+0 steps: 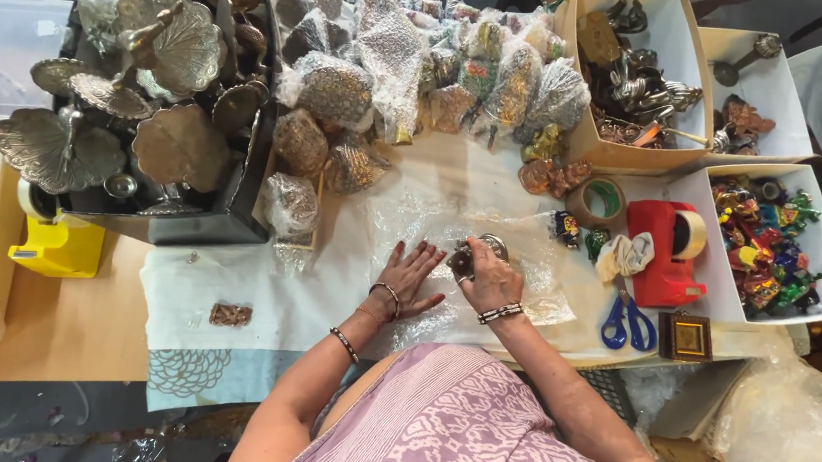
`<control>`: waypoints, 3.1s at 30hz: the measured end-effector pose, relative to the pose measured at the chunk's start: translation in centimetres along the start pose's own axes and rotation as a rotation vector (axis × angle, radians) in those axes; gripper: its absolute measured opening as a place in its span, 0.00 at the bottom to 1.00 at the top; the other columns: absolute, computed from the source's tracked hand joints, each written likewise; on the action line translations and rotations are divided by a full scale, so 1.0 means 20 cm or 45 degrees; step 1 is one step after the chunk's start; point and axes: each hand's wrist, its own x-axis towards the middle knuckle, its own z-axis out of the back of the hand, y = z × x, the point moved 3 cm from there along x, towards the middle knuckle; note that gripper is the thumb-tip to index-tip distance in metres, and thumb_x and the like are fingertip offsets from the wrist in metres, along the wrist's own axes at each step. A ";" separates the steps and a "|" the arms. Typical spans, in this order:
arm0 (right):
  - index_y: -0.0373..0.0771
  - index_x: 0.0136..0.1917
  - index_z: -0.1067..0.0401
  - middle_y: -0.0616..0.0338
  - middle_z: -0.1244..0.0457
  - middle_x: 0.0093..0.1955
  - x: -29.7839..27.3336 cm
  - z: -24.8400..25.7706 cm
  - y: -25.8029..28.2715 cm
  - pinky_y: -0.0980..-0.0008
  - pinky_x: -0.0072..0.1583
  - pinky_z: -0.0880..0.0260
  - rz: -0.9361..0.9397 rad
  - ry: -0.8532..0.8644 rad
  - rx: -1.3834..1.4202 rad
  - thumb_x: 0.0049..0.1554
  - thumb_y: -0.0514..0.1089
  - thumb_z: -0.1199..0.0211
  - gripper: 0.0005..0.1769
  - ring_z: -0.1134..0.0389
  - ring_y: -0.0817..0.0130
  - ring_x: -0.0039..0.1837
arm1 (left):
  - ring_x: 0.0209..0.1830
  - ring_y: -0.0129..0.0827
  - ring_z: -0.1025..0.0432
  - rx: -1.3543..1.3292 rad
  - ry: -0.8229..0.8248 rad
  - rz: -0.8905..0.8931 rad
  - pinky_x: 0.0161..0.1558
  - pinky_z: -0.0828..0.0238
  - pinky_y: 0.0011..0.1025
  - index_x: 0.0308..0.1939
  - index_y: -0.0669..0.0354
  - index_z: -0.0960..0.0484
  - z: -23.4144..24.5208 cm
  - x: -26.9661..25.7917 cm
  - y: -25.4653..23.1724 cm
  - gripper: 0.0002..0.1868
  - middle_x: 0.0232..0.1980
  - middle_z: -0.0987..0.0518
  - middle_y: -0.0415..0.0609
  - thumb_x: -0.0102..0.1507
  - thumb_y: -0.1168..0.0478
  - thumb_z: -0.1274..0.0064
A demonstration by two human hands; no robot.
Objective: The person wipes a small silver figurine with a white cloth, then places it on a sheet of bubble wrap. They fold the bubble wrap around the figurine to enclose it and set the wrapped item aside. The person then picks up a small brown figurine and begins wrapping it in bubble wrap as well.
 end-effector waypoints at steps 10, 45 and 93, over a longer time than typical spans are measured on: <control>0.35 0.72 0.35 0.51 0.35 0.68 0.04 -0.10 0.07 0.58 0.63 0.30 0.188 0.094 -0.156 0.52 0.69 0.30 0.47 0.37 0.55 0.69 | 0.84 0.43 0.58 -0.024 0.047 -0.007 0.78 0.73 0.57 0.76 0.64 0.45 -0.01 0.00 0.01 0.50 0.80 0.44 0.58 0.63 0.30 0.59; 0.44 0.66 0.31 0.49 0.30 0.59 0.08 -0.18 -0.27 0.56 0.65 0.31 -0.731 0.387 0.535 0.41 0.73 0.29 0.48 0.29 0.52 0.62 | 0.82 0.40 0.55 0.027 0.022 -0.013 0.77 0.73 0.56 0.78 0.54 0.45 0.00 0.01 0.00 0.45 0.80 0.44 0.52 0.63 0.36 0.55; 0.39 0.64 0.27 0.52 0.29 0.55 -0.40 -0.30 -1.08 0.60 0.53 0.28 -1.118 0.049 0.777 0.54 0.57 0.29 0.30 0.27 0.59 0.54 | 0.40 0.45 0.21 -0.796 -0.210 1.348 0.46 0.25 0.41 0.75 0.58 0.43 0.27 -0.39 0.14 0.50 0.42 0.16 0.51 0.55 0.46 0.36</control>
